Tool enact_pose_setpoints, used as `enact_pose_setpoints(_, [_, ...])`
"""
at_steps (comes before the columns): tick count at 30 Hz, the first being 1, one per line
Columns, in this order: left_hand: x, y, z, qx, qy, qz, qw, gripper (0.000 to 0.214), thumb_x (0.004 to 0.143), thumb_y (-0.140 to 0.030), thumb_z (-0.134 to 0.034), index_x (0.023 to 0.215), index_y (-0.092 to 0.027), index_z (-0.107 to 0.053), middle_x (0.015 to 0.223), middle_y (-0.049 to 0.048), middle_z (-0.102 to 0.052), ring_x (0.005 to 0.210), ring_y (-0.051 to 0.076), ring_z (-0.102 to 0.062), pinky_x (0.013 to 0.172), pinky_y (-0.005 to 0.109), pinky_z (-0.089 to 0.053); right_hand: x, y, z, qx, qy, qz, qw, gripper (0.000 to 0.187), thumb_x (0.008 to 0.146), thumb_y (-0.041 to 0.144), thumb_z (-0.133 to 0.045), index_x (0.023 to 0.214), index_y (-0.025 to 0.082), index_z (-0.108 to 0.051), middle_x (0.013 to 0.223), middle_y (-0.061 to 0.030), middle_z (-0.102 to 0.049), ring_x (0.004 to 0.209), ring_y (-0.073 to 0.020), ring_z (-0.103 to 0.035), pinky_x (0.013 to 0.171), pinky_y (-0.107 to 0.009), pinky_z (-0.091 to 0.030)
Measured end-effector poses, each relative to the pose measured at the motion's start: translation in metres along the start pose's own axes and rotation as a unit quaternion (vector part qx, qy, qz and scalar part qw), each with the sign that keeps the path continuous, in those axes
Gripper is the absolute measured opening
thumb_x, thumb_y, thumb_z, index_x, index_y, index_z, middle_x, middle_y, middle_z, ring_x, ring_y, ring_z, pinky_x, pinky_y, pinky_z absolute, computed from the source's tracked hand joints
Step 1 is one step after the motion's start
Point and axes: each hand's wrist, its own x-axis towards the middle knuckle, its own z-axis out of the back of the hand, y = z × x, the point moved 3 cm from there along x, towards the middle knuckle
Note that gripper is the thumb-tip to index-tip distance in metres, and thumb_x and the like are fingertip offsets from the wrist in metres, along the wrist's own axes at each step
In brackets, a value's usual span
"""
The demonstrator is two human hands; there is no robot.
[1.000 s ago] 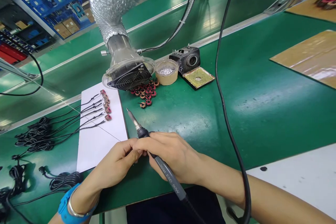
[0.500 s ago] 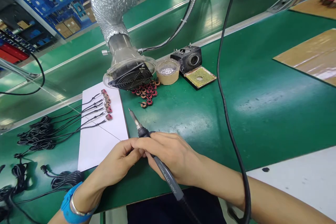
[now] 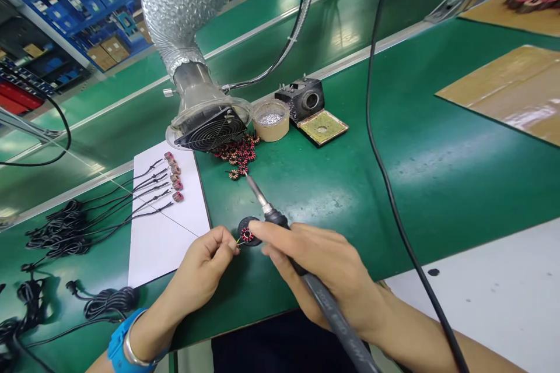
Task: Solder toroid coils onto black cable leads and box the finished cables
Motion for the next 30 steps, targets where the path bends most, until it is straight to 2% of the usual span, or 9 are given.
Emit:
enact_pose_setpoints(2, [-0.001,-0.001,-0.001,0.008,-0.011,-0.001,1.000,0.020,0.092,-0.029,-0.042,0.075,-0.019,-0.049,0.062,-0.0054,-0.042,0.058,0.011,-0.034,0.055,0.022,-0.029,-0.007,0.002,0.008,0.018,0.001,-0.018,1.000,0.048,0.088,0.008,-0.053,0.134,0.019,-0.053,0.078,-0.0025,-0.064,0.063,-0.0146,-0.059,0.054,-0.027,-0.049])
enact_pose_setpoints(6, [-0.001,-0.003,-0.004,0.021,-0.022,-0.006,1.000,0.020,0.091,-0.027,-0.041,0.075,-0.019,-0.050,0.062,-0.0056,-0.043,0.058,0.011,-0.035,0.056,0.023,-0.030,-0.017,0.001,0.015,0.046,-0.005,-0.077,0.996,0.035,0.087,0.014,-0.052,0.120,0.019,-0.063,0.064,0.0003,-0.052,0.052,-0.0133,-0.049,0.045,-0.027,-0.040])
enact_pose_setpoints(10, [-0.001,-0.002,-0.005,0.026,-0.030,-0.008,0.999,0.020,0.091,-0.027,-0.042,0.075,-0.019,-0.050,0.061,-0.0061,-0.042,0.057,0.011,-0.036,0.056,0.023,-0.030,-0.021,-0.005,0.016,0.058,-0.017,-0.129,0.990,0.024,0.084,0.016,-0.054,0.104,0.022,-0.064,0.076,-0.0027,-0.062,0.057,-0.0147,-0.056,0.049,-0.028,-0.043])
enact_pose_setpoints(19, [-0.002,-0.002,-0.007,0.045,-0.049,-0.015,0.998,0.020,0.091,-0.027,-0.042,0.074,-0.019,-0.051,0.060,-0.0064,-0.041,0.056,0.010,-0.036,0.055,0.022,-0.030,-0.024,-0.011,0.013,0.083,0.002,-0.159,0.984,0.025,0.083,0.013,-0.053,0.104,0.024,-0.063,0.082,-0.0021,-0.064,0.067,-0.0154,-0.058,0.058,-0.029,-0.042])
enact_pose_setpoints(30, [-0.002,-0.002,-0.006,0.057,-0.057,-0.017,0.997,0.019,0.090,-0.025,-0.042,0.074,-0.020,-0.050,0.058,-0.0069,-0.041,0.054,0.010,-0.035,0.053,0.022,-0.029,-0.024,-0.011,0.014,0.091,0.002,-0.155,0.984,0.024,0.082,0.012,-0.051,0.101,0.022,-0.063,0.075,-0.0015,-0.061,0.059,-0.0148,-0.053,0.053,-0.030,-0.038])
